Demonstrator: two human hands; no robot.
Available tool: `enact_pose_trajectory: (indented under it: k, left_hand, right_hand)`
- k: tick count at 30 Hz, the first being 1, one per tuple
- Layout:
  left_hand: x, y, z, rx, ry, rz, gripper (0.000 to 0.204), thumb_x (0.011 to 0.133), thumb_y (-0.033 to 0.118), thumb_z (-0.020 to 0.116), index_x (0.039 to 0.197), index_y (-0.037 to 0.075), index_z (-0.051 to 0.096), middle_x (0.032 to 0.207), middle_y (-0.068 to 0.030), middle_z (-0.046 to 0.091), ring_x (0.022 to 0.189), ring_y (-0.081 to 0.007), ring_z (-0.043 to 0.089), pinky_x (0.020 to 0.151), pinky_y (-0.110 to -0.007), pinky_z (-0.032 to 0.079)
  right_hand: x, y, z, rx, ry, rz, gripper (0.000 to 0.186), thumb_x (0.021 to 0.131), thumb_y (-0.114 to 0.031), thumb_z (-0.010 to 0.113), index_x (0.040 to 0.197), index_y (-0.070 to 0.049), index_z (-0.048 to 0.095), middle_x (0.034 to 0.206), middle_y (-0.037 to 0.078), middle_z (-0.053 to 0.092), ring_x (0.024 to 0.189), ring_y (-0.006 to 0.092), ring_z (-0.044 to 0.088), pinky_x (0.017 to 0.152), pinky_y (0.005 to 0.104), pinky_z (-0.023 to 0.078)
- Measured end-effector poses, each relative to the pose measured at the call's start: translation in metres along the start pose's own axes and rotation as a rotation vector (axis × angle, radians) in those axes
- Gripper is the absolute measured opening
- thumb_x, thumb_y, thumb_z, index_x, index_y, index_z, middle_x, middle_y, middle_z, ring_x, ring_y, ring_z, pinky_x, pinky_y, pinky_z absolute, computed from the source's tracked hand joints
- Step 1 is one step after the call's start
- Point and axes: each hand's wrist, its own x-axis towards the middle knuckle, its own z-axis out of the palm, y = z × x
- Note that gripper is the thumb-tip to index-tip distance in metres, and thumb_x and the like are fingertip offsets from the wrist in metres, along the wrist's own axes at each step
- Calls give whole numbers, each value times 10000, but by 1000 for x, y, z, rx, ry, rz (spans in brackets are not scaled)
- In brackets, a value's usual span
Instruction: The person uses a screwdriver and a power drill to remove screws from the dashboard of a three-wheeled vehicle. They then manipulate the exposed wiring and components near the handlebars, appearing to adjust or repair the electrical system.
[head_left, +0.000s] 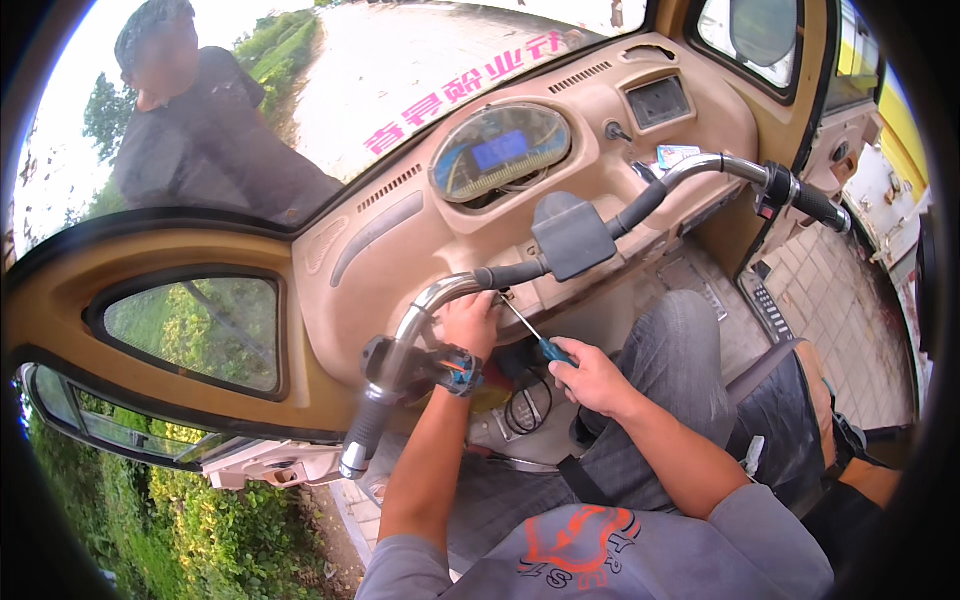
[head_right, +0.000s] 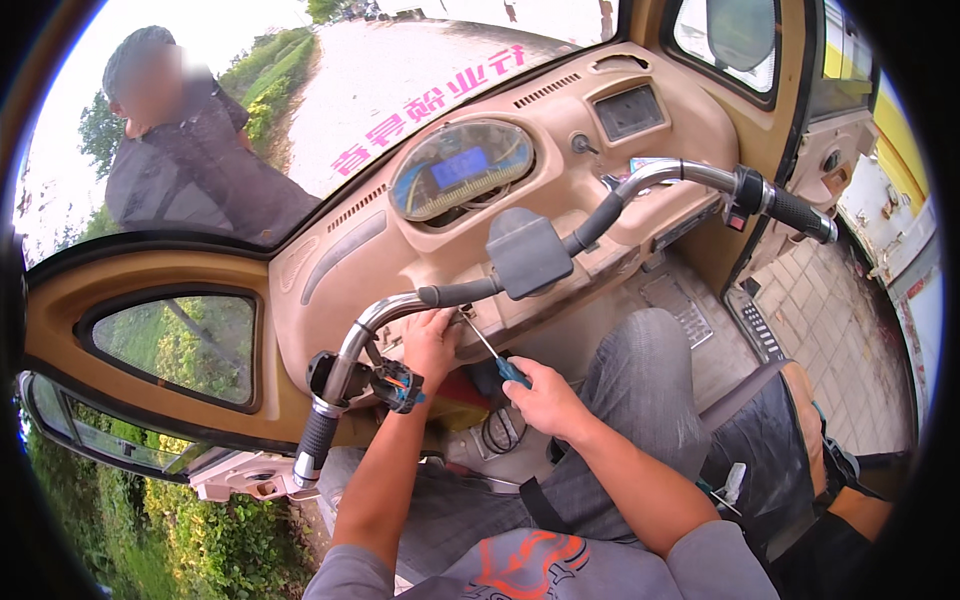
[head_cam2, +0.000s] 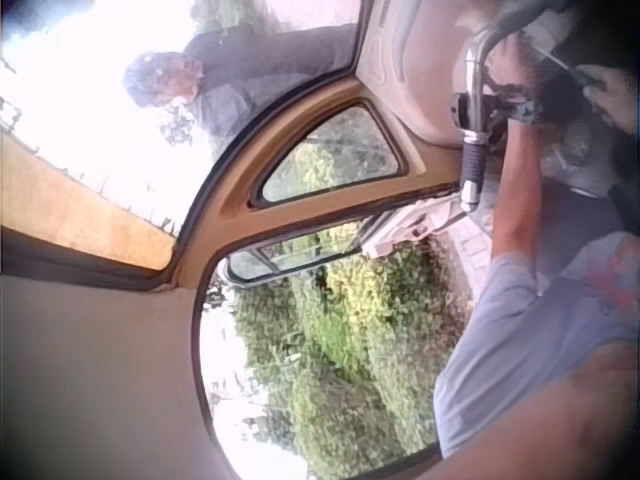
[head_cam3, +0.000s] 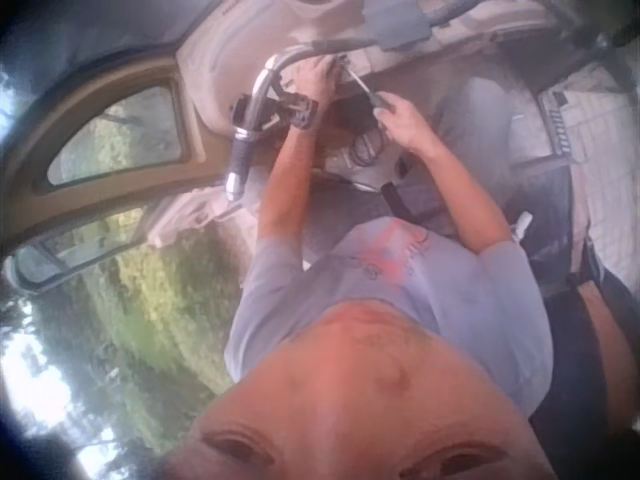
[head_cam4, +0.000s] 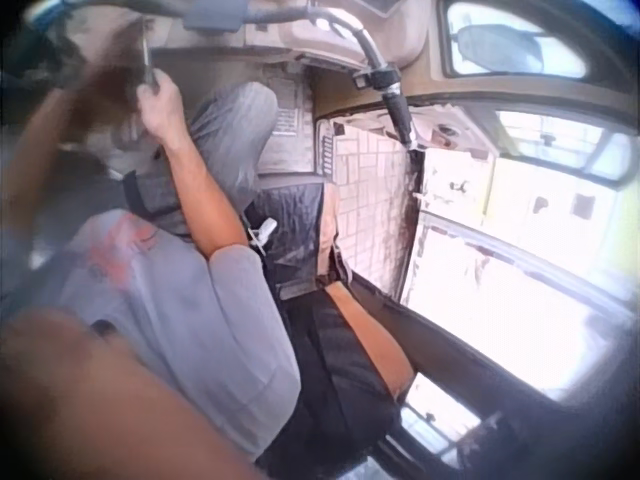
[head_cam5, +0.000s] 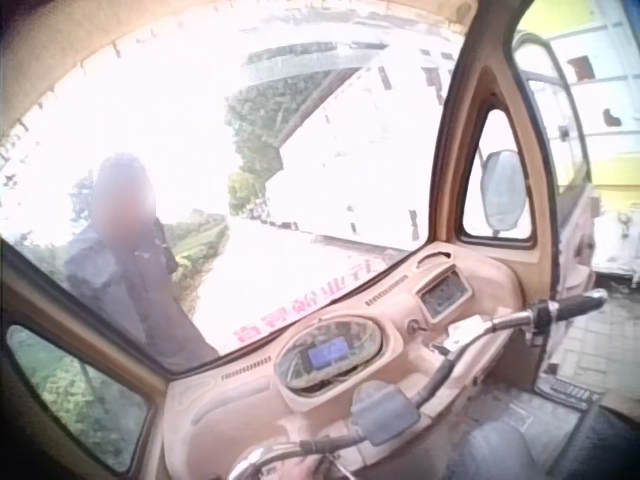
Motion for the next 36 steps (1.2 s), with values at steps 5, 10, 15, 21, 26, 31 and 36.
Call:
enact_pose_trajectory:
  k: [5,10,15,21,26,31,36]
  left_hand:
    - [1,3,0,5,-28,-25,318,780,113,724,1095,79,697,1106,-112,678,1128,-328,587,977,-503,392]
    - [5,4,-3,16,-43,-5,324,791,109,710,1113,82,697,1100,-111,678,1107,-326,591,974,-495,391]
    - [-3,-7,2,15,-49,-33,309,799,129,706,1105,91,699,1110,-119,673,1108,-331,586,982,-500,384]
    - [9,4,1,52,-67,-56,300,796,133,702,1087,71,662,1111,-129,641,1095,-349,567,956,-494,393]
    - [1,32,-8,73,-7,8,386,775,164,761,1144,95,672,981,-94,616,980,-338,568,888,-453,431]
    - [29,27,-7,-138,-147,-239,256,966,226,622,917,-16,691,750,-178,661,642,-346,628,614,-434,491]
    - [56,-13,15,159,-44,-3,174,851,197,674,846,23,688,809,-174,679,768,-399,635,711,-479,496]
  right_hand:
    - [12,-4,-2,8,-41,41,416,962,-117,589,1342,41,531,821,39,615,653,92,524,574,275,444]
    - [6,9,-4,-2,-16,-55,382,960,-107,575,1312,40,549,777,16,599,620,91,504,550,276,429]
    - [12,-5,1,43,-61,38,269,954,-114,574,1191,12,592,755,15,587,610,91,493,547,289,425]
    - [-27,-26,-26,-418,8,-108,320,920,-195,570,1167,8,580,801,188,637,746,298,645,714,403,504]
    - [-42,-15,-52,-466,123,-205,511,931,-234,581,1358,37,510,866,194,667,784,281,661,747,385,518]
    - [-18,-33,-47,-584,82,-220,460,921,-220,575,1314,16,543,994,226,689,935,386,678,820,459,521]
    - [-3,-53,-35,-1140,159,-370,397,896,-182,608,1279,-77,601,966,181,649,854,401,653,740,477,532]
